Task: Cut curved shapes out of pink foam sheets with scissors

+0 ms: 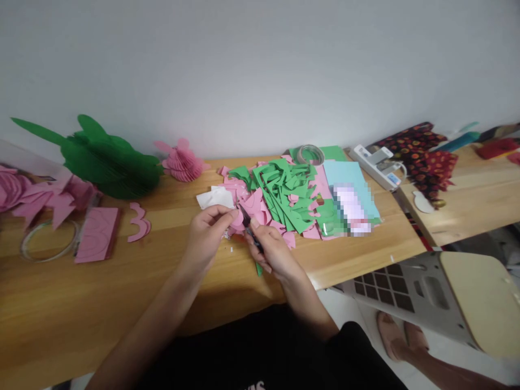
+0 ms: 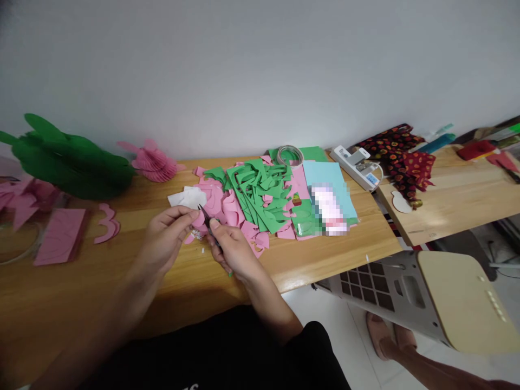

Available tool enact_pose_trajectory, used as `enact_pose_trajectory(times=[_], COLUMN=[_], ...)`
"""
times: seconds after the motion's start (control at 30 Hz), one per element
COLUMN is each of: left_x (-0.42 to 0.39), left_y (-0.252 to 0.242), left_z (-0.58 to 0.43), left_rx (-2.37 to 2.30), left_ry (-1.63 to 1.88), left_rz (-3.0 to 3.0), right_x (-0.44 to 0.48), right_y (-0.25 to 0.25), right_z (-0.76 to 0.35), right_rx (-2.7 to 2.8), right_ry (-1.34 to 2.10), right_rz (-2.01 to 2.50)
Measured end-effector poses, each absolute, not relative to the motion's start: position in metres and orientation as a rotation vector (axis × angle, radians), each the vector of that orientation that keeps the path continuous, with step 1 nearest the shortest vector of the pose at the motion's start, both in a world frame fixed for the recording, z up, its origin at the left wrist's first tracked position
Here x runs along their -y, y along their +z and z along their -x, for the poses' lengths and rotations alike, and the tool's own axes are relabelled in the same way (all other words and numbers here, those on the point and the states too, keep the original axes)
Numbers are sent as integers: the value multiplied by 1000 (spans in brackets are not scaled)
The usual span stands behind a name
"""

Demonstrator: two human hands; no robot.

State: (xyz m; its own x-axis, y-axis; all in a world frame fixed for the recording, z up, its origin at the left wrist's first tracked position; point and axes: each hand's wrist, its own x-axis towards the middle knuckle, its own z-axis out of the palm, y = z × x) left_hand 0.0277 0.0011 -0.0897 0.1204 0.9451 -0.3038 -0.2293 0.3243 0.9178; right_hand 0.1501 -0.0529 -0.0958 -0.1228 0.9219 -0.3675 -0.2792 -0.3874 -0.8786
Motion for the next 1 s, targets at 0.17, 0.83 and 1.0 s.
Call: enact_pose_trajectory(times=[0.17,0.83,1.0], left_x=[-2,-8,-13], left_y=[-86,-92,-95], left_z=[-28,-15,-12], left_rx=[-1097,-1068,-1137], left_ry=[1025,962,961], left_rz=[-852,-908,-876], right_x=[53,53,48], right_y=[-95,-95,-102], right_z=[-151,-151,-149], right_rx=[815,814,798], right_ry=[1667,1715,1781], right_rz=[1231,1199,1167])
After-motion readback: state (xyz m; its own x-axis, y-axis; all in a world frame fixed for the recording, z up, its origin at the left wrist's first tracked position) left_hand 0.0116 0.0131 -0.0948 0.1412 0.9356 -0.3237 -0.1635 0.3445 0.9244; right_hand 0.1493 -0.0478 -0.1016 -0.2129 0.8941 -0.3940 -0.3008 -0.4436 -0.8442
